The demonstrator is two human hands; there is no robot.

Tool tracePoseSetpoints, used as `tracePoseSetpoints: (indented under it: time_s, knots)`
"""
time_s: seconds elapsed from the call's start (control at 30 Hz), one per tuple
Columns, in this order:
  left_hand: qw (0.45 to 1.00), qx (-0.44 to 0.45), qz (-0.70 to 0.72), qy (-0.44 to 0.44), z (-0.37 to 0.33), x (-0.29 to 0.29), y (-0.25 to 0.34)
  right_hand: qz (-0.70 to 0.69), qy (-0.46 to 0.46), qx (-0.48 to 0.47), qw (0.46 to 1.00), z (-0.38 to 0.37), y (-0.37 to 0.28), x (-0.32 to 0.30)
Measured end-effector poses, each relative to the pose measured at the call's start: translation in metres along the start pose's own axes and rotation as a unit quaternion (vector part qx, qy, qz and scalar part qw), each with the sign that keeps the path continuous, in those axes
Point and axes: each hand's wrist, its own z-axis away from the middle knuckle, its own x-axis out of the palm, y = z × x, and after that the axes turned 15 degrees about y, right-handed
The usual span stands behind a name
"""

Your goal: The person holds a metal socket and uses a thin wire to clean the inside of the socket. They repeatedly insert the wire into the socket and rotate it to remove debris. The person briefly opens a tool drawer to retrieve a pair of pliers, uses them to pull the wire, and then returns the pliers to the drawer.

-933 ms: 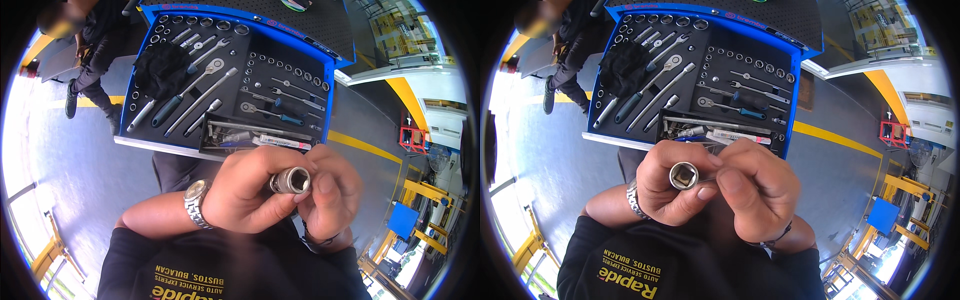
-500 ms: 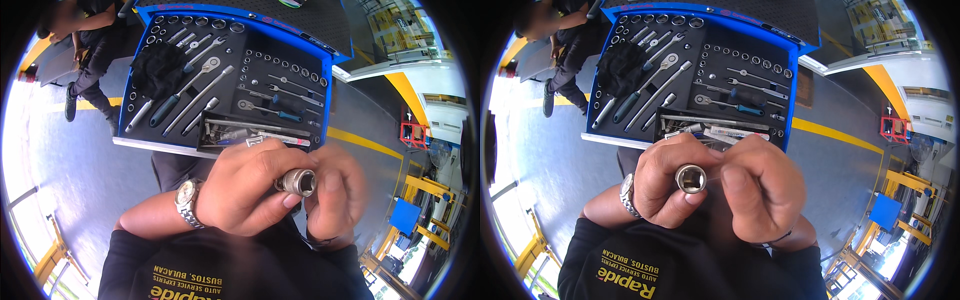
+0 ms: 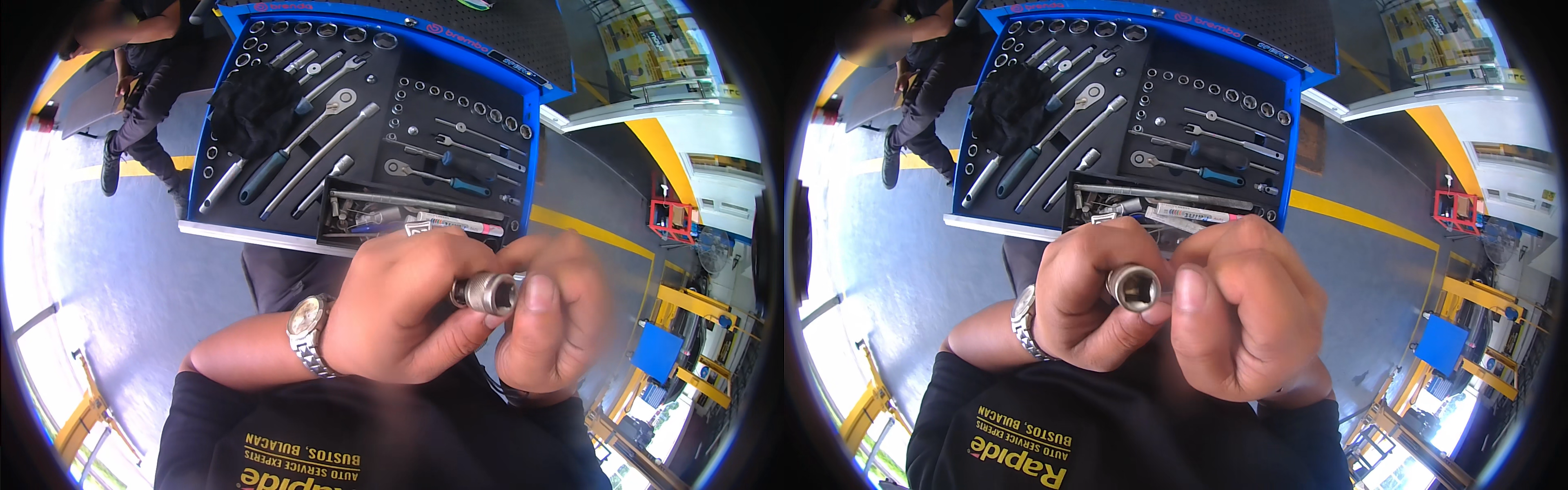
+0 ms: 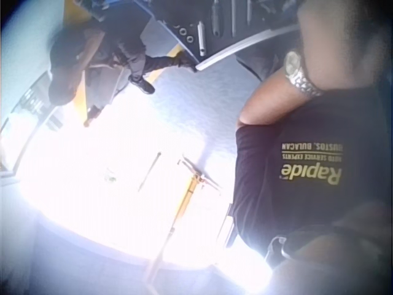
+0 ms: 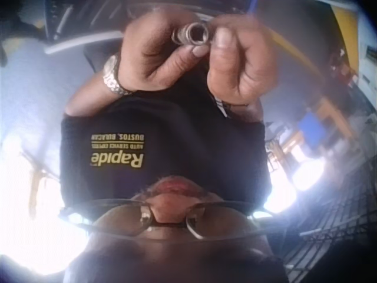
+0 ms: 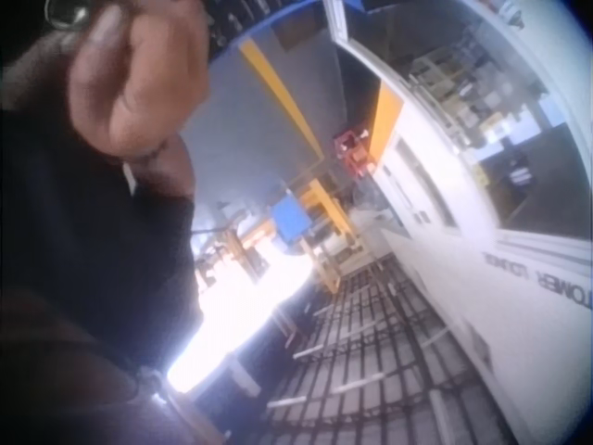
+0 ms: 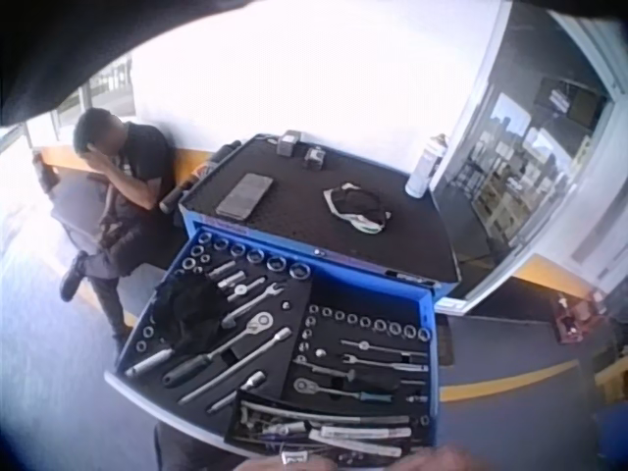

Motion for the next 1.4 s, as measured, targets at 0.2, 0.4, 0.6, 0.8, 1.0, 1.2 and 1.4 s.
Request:
tracePoseSetpoints:
  time_s: [0.2,0.4,0.6,0.8,1.0,1.2,1.4]
  knots:
    - [0.988,-0.14,0.059,0.039,0.008,0.001,0.011,0.0,-0.014,-0.065,0.998,-0.009,0.007,0.004]
    - [0.983,-0.162,0.082,0.029,0.007,-0.003,0.01,0.027,-0.041,-0.103,0.993,-0.013,0.006,0.001]
    - [0.993,-0.113,0.045,-0.003,0.009,-0.005,0.014,0.1,-0.032,-0.266,0.958,-0.014,0.006,-0.003]
    - [0.959,-0.215,0.183,0.008,0.011,-0.002,0.023,0.158,-0.08,-0.301,0.937,-0.014,-0.002,-0.015]
    - [0.976,-0.115,0.182,-0.021,0.013,-0.005,0.006,0.019,-0.053,-0.134,0.989,-0.005,0.004,-0.009]
    - [0.986,-0.072,0.151,-0.025,0.01,-0.006,-0.006,-0.149,0.001,0.091,0.985,0.014,0.011,0.002]
    - [0.986,-0.098,0.137,0.007,0.012,-0.004,-0.003,-0.1,-0.014,0.119,0.988,0.01,0.016,0.008]
